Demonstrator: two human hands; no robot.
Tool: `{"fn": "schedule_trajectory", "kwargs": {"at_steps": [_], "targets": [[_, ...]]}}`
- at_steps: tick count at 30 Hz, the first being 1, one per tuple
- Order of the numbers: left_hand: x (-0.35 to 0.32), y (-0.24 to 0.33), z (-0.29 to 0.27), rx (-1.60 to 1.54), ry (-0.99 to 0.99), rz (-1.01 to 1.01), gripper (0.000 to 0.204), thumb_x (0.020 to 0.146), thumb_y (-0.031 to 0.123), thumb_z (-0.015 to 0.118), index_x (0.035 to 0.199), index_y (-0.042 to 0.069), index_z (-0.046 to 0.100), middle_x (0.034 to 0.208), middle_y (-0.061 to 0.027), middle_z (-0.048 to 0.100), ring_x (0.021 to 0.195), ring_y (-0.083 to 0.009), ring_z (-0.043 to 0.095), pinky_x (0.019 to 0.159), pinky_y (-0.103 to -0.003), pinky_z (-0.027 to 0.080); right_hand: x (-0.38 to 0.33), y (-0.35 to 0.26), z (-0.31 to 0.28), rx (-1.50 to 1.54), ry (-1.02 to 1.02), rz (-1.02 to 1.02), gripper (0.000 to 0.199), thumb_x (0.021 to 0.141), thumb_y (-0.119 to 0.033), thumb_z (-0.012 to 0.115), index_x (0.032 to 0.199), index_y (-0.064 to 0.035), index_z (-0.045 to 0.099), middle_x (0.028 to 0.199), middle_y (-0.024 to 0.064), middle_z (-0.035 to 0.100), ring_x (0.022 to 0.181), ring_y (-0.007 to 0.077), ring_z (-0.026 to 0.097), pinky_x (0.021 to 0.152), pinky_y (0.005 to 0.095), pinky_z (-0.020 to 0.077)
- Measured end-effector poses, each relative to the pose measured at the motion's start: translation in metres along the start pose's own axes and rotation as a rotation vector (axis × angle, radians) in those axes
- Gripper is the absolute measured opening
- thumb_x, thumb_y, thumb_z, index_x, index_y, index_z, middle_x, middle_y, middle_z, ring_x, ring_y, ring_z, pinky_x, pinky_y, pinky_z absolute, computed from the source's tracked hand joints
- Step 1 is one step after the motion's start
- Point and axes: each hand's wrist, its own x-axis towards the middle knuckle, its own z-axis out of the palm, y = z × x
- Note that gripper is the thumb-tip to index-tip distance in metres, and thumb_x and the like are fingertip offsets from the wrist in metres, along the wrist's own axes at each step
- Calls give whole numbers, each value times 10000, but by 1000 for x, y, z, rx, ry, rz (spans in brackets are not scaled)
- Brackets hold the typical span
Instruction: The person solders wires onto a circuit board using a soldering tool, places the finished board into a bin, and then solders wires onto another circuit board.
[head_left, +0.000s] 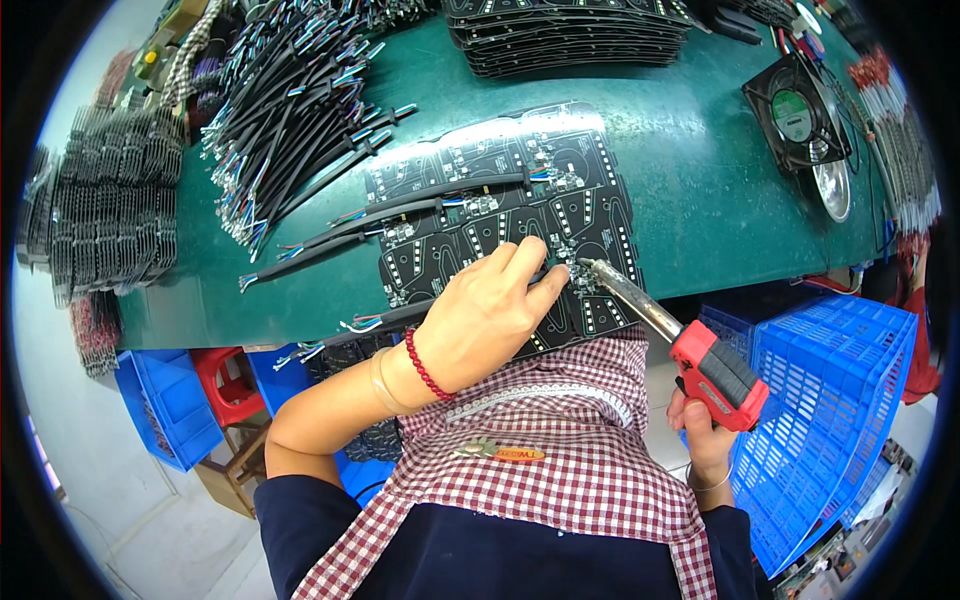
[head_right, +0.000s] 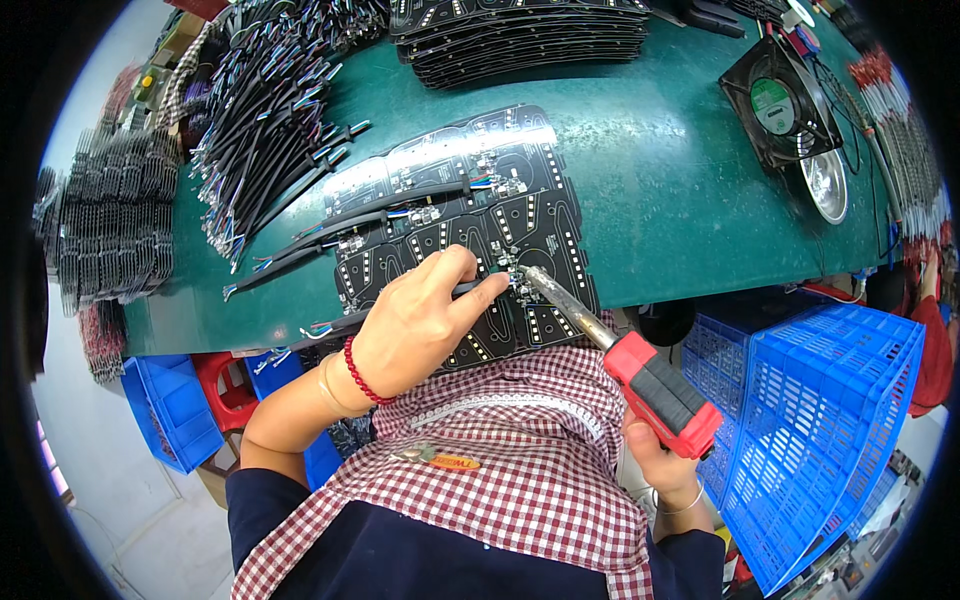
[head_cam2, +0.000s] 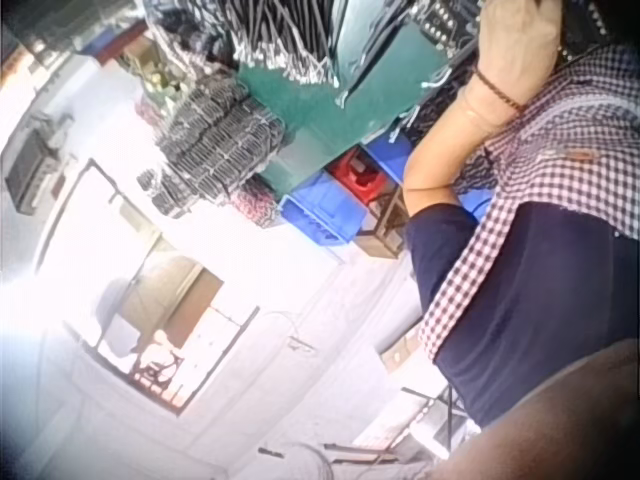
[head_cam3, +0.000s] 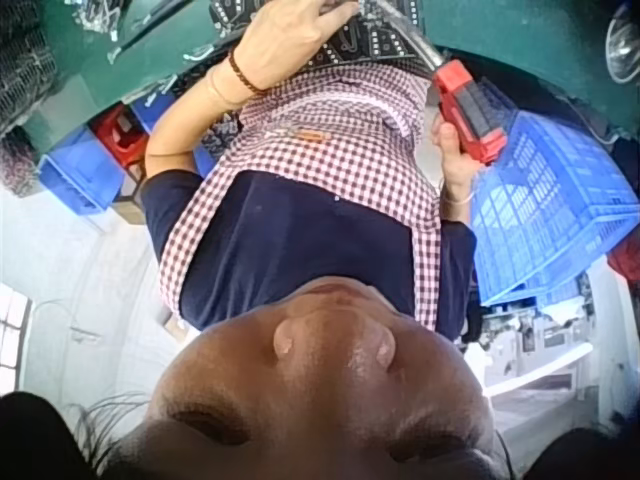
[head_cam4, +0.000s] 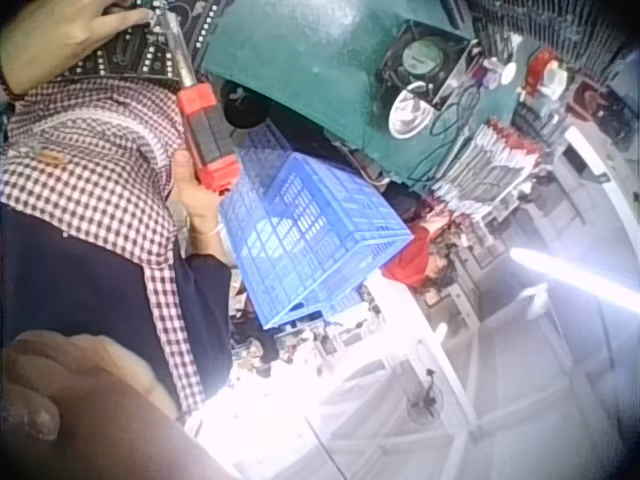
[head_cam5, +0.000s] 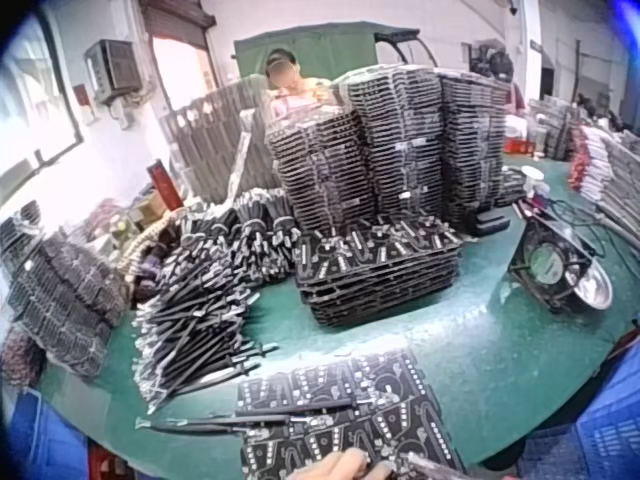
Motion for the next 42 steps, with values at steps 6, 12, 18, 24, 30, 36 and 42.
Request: {"fn": "schedule_trajectory", "kwargs": {"at_steps": [6,12,18,24,30,36,42], "targets": [[1,-2,0,-28,7,-2,346,735,11,594,1075,45,646,879,-96,483,784,-221,564,642,-315,502,-4,5,-1,-47,-9,11,471,929,-312,582,1198,60,477,644,87,539,514,122,489,475,260,422],[0,-5,1,-48,22,-3,327,740,13,622,1063,55,649,880,-92,490,775,-222,567,639,-318,502,-6,2,-3,15,-23,89,372,895,-236,613,1132,41,540,742,70,575,614,123,525,556,265,437],[1,-7,4,-82,54,-7,335,718,-1,653,1048,57,651,863,-87,484,758,-218,566,615,-320,502,-5,-5,-3,63,-18,173,281,858,-161,652,1066,20,600,824,48,605,703,123,557,635,272,452],[0,-7,3,-86,37,-14,335,718,-3,655,1048,56,651,862,-86,485,752,-218,566,614,-319,503,-6,-4,-1,85,-11,166,279,864,-156,649,1075,18,597,832,44,607,718,123,563,639,274,455],[-1,-5,5,-52,59,5,323,729,6,651,1049,52,650,867,-89,493,760,-218,568,615,-318,501,-6,-2,-1,-1,-45,104,372,899,-241,611,1137,34,536,751,59,578,636,115,529,568,260,437],[-1,-4,5,-42,49,9,329,733,9,636,1060,47,645,869,-93,488,766,-220,568,616,-320,501,-5,0,-1,-3,-48,106,375,899,-245,610,1135,38,539,743,54,575,626,114,527,561,258,431],[-2,-1,3,-20,26,3,358,721,8,605,1076,42,639,877,-99,487,783,-226,565,627,-321,503,-3,0,2,-115,-50,-4,495,926,-332,580,1206,65,485,639,72,539,516,110,484,467,246,399]]}}
